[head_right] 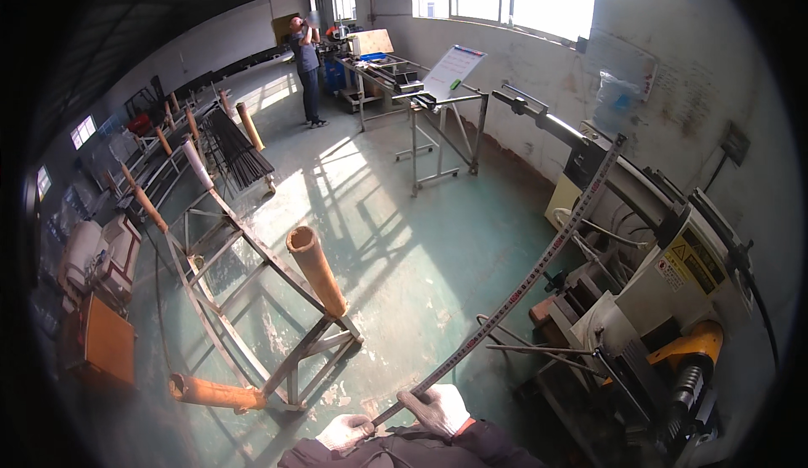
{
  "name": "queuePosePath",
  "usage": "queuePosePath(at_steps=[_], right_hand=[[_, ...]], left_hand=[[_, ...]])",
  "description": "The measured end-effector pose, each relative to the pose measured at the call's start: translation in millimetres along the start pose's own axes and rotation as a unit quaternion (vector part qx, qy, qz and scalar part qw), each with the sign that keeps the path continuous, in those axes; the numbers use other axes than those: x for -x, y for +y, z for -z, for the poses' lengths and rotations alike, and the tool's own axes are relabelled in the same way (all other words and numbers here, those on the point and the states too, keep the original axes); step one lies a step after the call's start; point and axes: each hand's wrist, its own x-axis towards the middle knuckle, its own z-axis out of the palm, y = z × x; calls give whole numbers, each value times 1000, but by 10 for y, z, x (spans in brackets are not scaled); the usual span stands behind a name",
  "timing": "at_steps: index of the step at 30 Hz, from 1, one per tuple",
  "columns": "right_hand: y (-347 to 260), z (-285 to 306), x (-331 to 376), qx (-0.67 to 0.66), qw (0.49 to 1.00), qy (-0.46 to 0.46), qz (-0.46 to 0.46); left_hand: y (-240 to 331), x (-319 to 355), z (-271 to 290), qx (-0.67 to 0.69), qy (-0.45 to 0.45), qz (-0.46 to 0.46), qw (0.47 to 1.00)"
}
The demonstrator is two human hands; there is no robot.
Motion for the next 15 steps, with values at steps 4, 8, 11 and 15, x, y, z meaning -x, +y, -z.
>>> queuePosePath(at_steps=[4, 8, 11, 15], right_hand=[[33, 146, -395, 57, 994, 20, 88], [145, 217, -566, 106, 989, 17, 106], [195, 265, -639, 96, 988, 36, 112], [131, 303, -677, -89, 986, 116, -83]], left_hand=[[331, -306, 34, 8, 29, -30, 999], [651, -660, 80, -25, -23, -65, 997], [900, -954, 229, -115, -61, -109, 985], [1290, -1401, 449, -198, -142, -84, 966]])
